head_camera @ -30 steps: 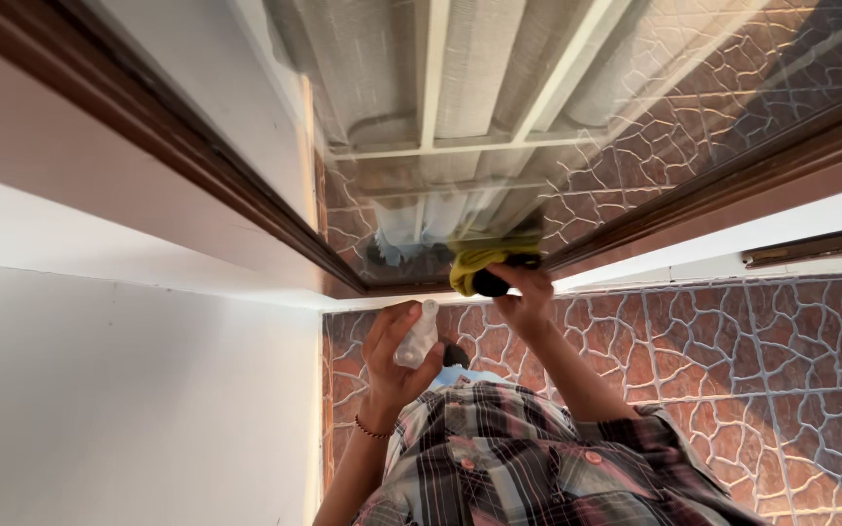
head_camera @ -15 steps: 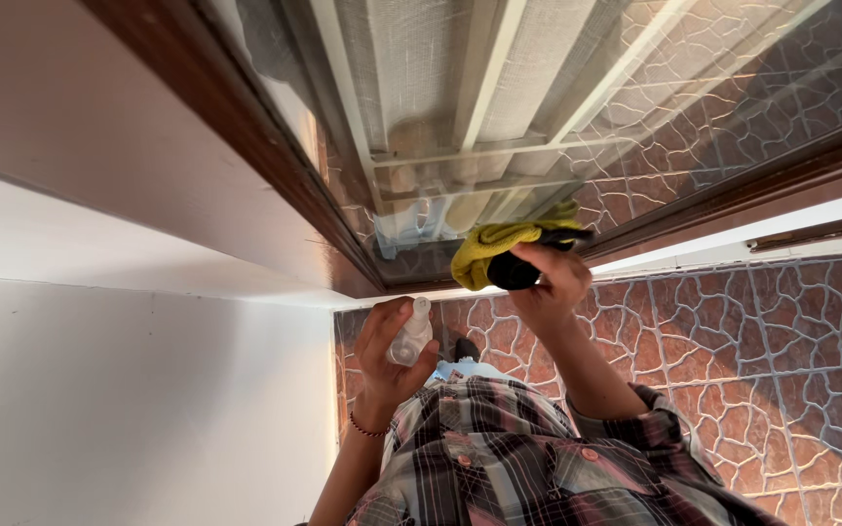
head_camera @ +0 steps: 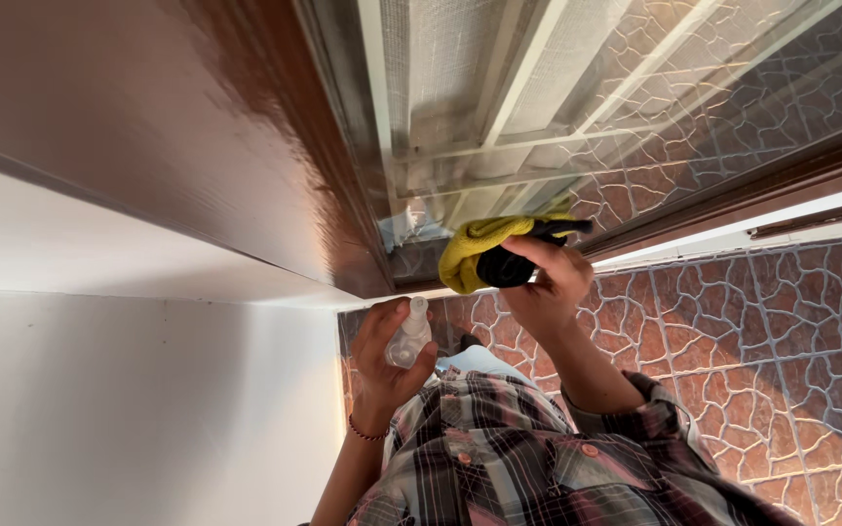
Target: The person cleans a brown window frame using a yellow cloth and a spray bottle. They repeatedly spray the frame and wipe it down, focusing on the lower edge and the area around the mesh screen.
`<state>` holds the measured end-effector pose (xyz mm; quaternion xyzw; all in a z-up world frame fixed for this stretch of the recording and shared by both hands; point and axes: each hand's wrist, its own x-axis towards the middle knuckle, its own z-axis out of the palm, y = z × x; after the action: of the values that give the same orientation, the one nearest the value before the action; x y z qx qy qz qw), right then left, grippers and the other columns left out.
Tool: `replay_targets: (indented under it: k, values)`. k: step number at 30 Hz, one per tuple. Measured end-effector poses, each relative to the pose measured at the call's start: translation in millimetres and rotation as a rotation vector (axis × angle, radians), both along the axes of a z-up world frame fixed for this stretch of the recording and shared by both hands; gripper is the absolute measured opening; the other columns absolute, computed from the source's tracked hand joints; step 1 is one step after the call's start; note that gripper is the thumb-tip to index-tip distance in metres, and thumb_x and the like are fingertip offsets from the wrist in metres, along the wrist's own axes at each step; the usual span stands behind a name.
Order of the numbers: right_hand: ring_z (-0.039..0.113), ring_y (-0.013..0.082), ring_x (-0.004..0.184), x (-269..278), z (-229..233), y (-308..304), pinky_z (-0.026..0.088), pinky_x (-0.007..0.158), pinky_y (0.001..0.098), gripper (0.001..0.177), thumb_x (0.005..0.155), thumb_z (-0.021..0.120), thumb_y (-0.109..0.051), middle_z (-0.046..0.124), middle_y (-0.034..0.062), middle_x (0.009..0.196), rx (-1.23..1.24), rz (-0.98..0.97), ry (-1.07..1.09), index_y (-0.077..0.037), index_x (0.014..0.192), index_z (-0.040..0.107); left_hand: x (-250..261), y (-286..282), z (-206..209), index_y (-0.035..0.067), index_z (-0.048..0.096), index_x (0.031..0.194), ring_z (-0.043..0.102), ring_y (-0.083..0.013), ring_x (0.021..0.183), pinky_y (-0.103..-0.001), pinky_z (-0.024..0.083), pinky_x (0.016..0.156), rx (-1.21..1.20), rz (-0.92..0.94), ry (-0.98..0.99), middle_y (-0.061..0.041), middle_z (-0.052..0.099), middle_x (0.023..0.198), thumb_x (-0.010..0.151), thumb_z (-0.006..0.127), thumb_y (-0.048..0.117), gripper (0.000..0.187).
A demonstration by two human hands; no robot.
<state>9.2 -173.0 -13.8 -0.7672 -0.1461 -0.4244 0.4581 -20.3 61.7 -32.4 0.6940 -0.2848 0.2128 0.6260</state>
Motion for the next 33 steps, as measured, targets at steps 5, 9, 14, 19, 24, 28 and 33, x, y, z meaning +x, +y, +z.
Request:
replay_targets:
  k: [5, 9, 14, 19, 24, 28, 33]
  values:
    - [0.072, 0.0159, 0.077, 0.5, -18.5, 17.1, 0.055, 0.068, 0.029, 0.03, 0.082, 0.089, -0.011, 0.074, 0.0047, 0.094, -0.044, -0.093, -0.065, -0.009, 0.106, 0.071, 3.8, 13.9, 1.1, 0.008, 0.051, 0.144, 0.073, -0.0276, 0.102, -0.036, 0.061, 0.083, -0.012, -0.002, 0.007, -0.02, 0.067, 0.12, 0.089, 0.077, 0.007, 0.062]
    - [0.072, 0.0235, 0.083, 1.3, -80.9, 30.4, 0.057, 0.074, 0.033, 0.028, 0.081, 0.085, -0.01, 0.073, 0.0083, 0.096, -0.12, -0.118, 0.019, -0.011, 0.106, 0.073, 8.5, 23.1, 1.6, 0.01, 0.049, 0.146, 0.071, -0.0274, 0.104, -0.036, 0.06, 0.085, 0.006, 0.001, -0.015, -0.019, 0.068, 0.12, 0.09, 0.078, 0.007, 0.063]
    - [0.077, 0.0217, 0.079, 7.0, -73.8, 47.1, 0.059, 0.069, 0.03, 0.024, 0.087, 0.082, -0.006, 0.076, 0.0061, 0.093, -0.108, 0.002, 0.043, -0.01, 0.108, 0.073, 7.2, 34.3, 1.9, 0.012, 0.051, 0.146, 0.072, -0.0275, 0.103, -0.036, 0.06, 0.085, 0.025, -0.008, -0.023, -0.018, 0.068, 0.12, 0.089, 0.079, 0.009, 0.064]
    - [0.077, 0.022, 0.079, 7.3, 0.0, 72.0, 0.058, 0.068, 0.0304, 0.024, 0.086, 0.079, -0.005, 0.077, 0.0088, 0.093, -0.079, 0.009, 0.016, -0.009, 0.109, 0.072, 8.4, 42.9, 2.5, 0.012, 0.051, 0.147, 0.072, -0.0274, 0.102, -0.036, 0.06, 0.084, 0.008, -0.01, -0.039, -0.019, 0.067, 0.121, 0.089, 0.079, 0.009, 0.064]
    - [0.076, 0.0208, 0.076, 15.5, 0.4, 80.8, 0.057, 0.067, 0.0302, 0.025, 0.085, 0.079, -0.005, 0.075, 0.0068, 0.09, -0.054, 0.026, -0.032, -0.009, 0.108, 0.071, 12.0, 52.7, 4.7, 0.012, 0.051, 0.146, 0.073, -0.0272, 0.101, -0.034, 0.062, 0.083, 0.014, -0.015, -0.02, -0.02, 0.066, 0.12, 0.089, 0.078, 0.008, 0.064]
    - [0.073, 0.0239, 0.074, 16.8, -66.4, 86.2, 0.055, 0.067, 0.0334, 0.028, 0.081, 0.08, -0.004, 0.073, 0.0069, 0.088, -0.096, -0.03, -0.029, -0.01, 0.107, 0.07, 15.6, 56.8, 5.0, 0.012, 0.051, 0.146, 0.072, -0.0262, 0.102, -0.034, 0.061, 0.084, 0.034, -0.019, -0.022, -0.018, 0.067, 0.12, 0.089, 0.078, 0.008, 0.063]
    - [0.07, 0.022, 0.065, 15.1, -138.4, 81.1, 0.054, 0.059, 0.0328, 0.031, 0.078, 0.082, -0.002, 0.073, 0.0073, 0.084, -0.21, 0.082, 0.112, -0.009, 0.107, 0.073, 14.6, 59.4, 4.2, 0.011, 0.053, 0.144, 0.071, -0.0264, 0.104, -0.035, 0.06, 0.086, 0.05, -0.036, 0.0, -0.018, 0.067, 0.12, 0.088, 0.077, 0.008, 0.061]
